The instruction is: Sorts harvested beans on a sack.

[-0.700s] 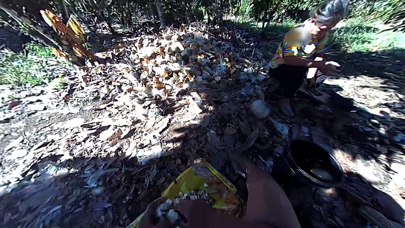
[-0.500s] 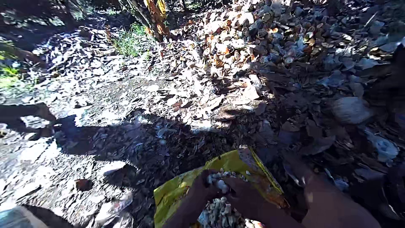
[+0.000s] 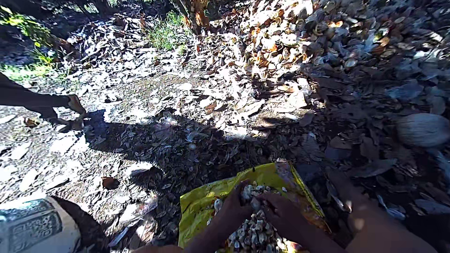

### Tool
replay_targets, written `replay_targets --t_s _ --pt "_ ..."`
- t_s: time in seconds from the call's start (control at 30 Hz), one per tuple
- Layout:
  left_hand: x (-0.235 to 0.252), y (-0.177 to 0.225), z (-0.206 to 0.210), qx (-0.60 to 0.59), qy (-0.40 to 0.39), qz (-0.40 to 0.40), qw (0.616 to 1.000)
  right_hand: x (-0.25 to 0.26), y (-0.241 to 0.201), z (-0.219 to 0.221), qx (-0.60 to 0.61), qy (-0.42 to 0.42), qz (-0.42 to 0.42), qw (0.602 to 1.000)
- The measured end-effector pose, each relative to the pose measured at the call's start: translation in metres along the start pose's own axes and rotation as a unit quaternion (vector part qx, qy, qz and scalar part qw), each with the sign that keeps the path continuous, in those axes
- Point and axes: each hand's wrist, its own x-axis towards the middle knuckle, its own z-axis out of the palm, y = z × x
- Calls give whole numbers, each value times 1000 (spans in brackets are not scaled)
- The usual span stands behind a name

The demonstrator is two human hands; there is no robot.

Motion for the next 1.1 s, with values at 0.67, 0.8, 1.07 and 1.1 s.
replay_targets --t_s 0.67,0.8,1.07,1.1 --pt "8 -7 -7 -17 -80 -19 996 14 1 -9 -71 -133 11 988" --pt "8 -7 -7 -37 -70 -15 997 16 0 -12 -59 -128 22 990" --pt "6 -5 -1 -19 -49 -13 999 15 1 -8 -175 -109 -35 978" --pt "6 -6 0 -14 -49 -17 999 15 -1 -7 -188 -117 -37 974"
